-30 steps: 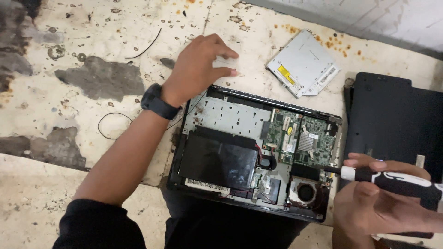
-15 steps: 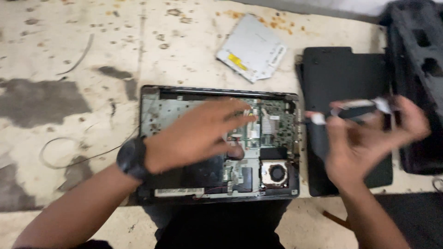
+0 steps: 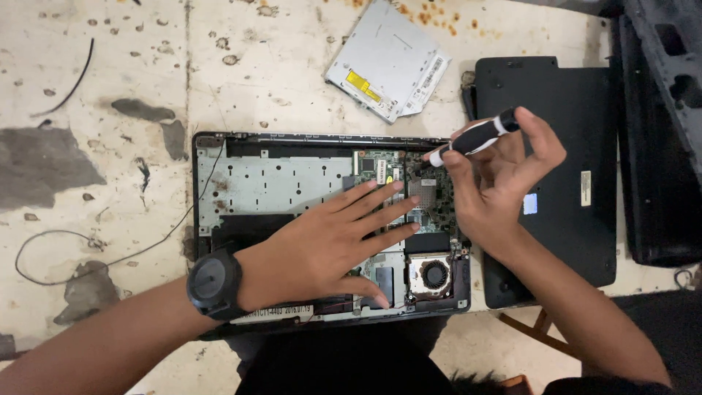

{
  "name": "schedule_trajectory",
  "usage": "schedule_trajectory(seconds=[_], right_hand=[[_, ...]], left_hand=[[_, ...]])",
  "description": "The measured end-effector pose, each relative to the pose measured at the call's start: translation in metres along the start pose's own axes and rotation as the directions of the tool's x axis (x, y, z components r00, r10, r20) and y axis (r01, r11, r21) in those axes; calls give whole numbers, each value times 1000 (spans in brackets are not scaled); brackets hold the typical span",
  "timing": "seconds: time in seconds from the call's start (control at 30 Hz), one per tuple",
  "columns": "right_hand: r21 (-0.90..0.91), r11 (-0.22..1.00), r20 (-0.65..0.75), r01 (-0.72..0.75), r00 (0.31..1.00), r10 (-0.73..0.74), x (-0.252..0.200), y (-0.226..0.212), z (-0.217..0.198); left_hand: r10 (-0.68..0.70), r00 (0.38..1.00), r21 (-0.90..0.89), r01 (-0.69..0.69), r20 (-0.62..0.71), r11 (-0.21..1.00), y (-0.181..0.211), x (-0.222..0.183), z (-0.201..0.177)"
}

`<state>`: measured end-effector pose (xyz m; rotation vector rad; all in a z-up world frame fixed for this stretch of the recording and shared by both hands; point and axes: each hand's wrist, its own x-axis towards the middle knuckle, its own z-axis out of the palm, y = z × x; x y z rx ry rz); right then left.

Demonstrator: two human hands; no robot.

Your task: Connecting internal ribbon cables and using a screwdriver to secure components inside a laptop.

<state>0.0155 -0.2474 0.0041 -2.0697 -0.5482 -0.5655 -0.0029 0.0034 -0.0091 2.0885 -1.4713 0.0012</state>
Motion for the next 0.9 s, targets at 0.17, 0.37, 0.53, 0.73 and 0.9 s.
schedule_trajectory(seconds=[0.17, 0.37, 0.53, 0.73, 0.9], right_hand=[[28, 997, -29, -67, 997, 68, -4, 3, 2], [3, 997, -76, -80, 994, 80, -5, 8, 7], [136, 976, 95, 168, 979, -182, 15, -2, -1], [-19, 981, 87, 192, 978, -190, -1, 9, -6], [144, 977, 111, 157, 979, -174, 13, -8, -2]], left_hand=[[11, 1000, 15, -11, 8, 1000, -2, -1, 3], [11, 1000, 29, -10, -9, 1000, -2, -2, 4], [3, 1000, 7, -3, 2, 1000, -4, -2, 4], [1, 1000, 7, -1, 6, 1000, -6, -3, 8], [5, 1000, 41, -5, -6, 999, -6, -3, 10]])
